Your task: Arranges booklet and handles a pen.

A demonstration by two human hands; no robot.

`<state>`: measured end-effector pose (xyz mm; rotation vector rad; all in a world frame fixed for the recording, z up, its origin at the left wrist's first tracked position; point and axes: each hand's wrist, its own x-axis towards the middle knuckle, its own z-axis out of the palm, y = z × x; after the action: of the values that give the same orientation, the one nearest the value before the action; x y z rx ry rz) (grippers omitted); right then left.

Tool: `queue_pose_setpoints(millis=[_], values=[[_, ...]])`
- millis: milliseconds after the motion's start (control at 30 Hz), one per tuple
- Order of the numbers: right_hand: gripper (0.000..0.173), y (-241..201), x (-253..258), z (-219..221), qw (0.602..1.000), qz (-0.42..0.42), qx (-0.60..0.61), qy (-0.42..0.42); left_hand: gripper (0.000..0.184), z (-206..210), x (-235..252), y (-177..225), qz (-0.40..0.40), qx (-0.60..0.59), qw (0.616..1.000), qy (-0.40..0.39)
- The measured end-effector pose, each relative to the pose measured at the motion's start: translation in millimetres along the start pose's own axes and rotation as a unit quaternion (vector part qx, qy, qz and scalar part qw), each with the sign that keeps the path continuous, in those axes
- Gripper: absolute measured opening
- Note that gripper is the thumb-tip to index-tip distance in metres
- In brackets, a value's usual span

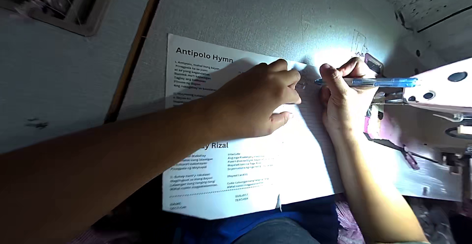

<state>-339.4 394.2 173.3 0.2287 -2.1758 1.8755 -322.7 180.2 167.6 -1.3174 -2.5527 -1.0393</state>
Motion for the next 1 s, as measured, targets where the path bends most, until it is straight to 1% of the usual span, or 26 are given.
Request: queue_pose_setpoints(millis=[67,133,200,267,333,400,500,667,833,1000], values=[[0.029,2,5,0,1.000,-0.017,0.023,0.001,0.027,-3,4,-4,0.001,-0.018,1.000,0.005],[0.030,6,2,3,0.999,-0.043,0.019,0.007,0.025,-4,1,-3,-0.011,-0.027,1.000,0.001],[0.032,9,0,6,0.996,-0.091,-0.021,0.008,0.024,-5,1,-3,-0.013,-0.016,1.000,0.000],[0.030,10,0,3,0.989,-0.121,-0.090,0.000,0.026,-3,3,-2,-0.002,0.002,1.000,0.008],[0.030,9,2,-3,0.984,-0.120,-0.125,-0.033,0.028,0,3,-1,0.004,0.022,1.000,0.008],[0.030,8,4,-5,0.986,-0.114,-0.109,-0.061,0.030,1,2,-2,0.005,0.031,0.999,0.011],[0.030,10,3,-4,0.982,-0.131,-0.121,-0.061,0.033,3,0,-3,0.000,0.032,0.999,0.007],[0.029,10,5,-5,0.977,-0.136,-0.151,-0.067,0.039,2,2,-6,-0.006,0.024,1.000,-0.008],[0.028,11,4,-3,0.975,-0.143,-0.152,-0.079,0.039,-2,1,-8,-0.011,0.015,1.000,-0.019],[0.030,10,4,-1,0.974,-0.149,-0.145,-0.087,0.039,-1,-1,-9,-0.007,0.008,1.000,-0.014]])
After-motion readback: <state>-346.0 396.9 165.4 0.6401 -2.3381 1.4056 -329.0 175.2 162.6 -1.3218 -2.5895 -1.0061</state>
